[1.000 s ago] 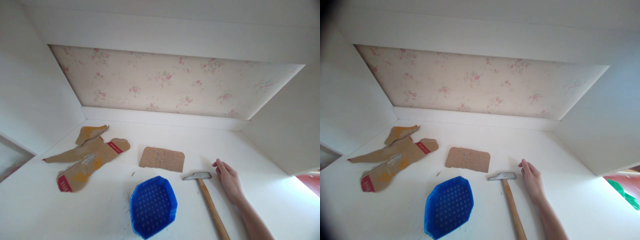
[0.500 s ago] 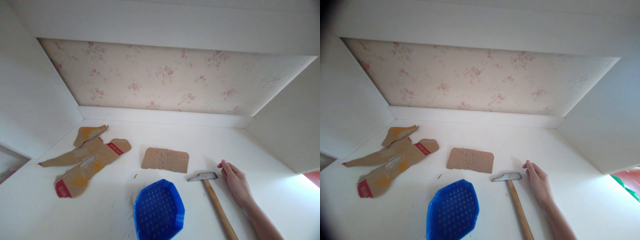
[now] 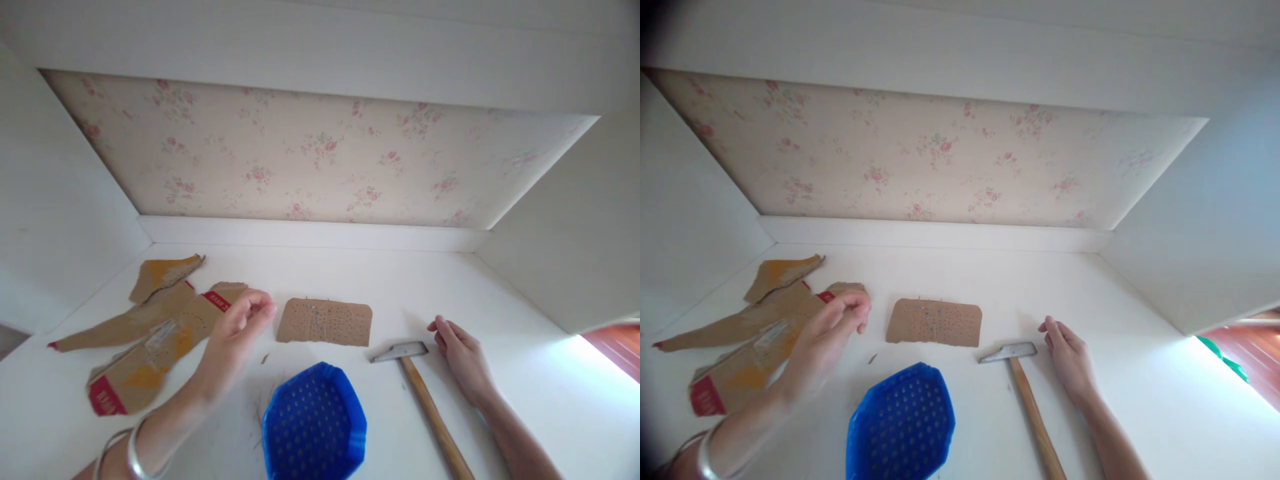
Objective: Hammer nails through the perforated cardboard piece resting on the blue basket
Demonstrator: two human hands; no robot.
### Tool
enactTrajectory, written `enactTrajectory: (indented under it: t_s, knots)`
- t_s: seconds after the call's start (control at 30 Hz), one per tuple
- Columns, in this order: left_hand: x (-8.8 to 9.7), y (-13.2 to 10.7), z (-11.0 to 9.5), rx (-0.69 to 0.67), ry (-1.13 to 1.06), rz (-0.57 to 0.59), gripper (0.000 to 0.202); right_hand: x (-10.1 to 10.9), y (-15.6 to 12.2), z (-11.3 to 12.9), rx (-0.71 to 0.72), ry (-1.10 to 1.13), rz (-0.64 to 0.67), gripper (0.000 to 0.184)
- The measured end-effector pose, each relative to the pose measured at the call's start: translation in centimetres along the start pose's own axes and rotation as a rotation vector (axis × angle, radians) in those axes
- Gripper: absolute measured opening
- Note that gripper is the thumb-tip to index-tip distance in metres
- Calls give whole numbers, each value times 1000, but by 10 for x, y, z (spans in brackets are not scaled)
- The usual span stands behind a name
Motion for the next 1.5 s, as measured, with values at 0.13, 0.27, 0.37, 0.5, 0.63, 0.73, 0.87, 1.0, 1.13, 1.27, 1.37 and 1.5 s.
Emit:
enactTrajectory:
  t_s: [0.13, 0.27, 0.37, 0.5, 0.63, 0.73, 0.87, 1.0, 1.13, 1.27, 1.37, 1.5]
  knots:
    - [-35, 29, 33, 113, 76, 47, 47, 1, -9, 18, 5, -31, 34, 48]
    - [-62, 34, 55, 80, 94, 164, 57, 2, -45, 38, 69, -364, 132, 42]
    - [-72, 39, 60, 50, 142, 213, 51, -8, -86, 25, 68, -742, 308, 60]
    - [-90, 41, 59, 99, 27, 353, 48, -18, -119, 10, 128, -809, 369, 62]
    - [-106, 34, 56, 107, -43, 468, 38, -18, -115, 9, 126, -875, 328, 56]
    - [-106, 34, 64, 100, -5, 437, 34, -18, -103, 17, 165, -887, 294, 54]
    - [-103, 36, 73, 164, -138, 440, 38, -12, -87, 14, 150, -947, 251, 52]
    - [-97, 38, 73, 267, -353, 452, 35, -13, -76, 18, 209, -992, 251, 49]
    - [-97, 36, 73, 357, -615, 470, 33, -20, -81, 53, 357, -1080, 137, 48]
    - [-94, 37, 77, 426, -793, 449, 37, -34, -95, 100, 426, -747, -61, 39]
    - [-89, 39, 80, 472, -867, 409, 39, -63, -89, 93, 168, -214, 2, 38]
    - [-84, 42, 84, 479, -859, 372, 39, -136, -74, 96, -66, 662, 287, 25]
Point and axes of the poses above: each hand's wrist, its own y-axis towards the middle knuckle, its own x-axis out of the back of the hand, z = x × y, the point moved 10 cm from there along y, towards the middle knuckle, and after that the axes turned 5 degrees about x, right-handed, at the moved point
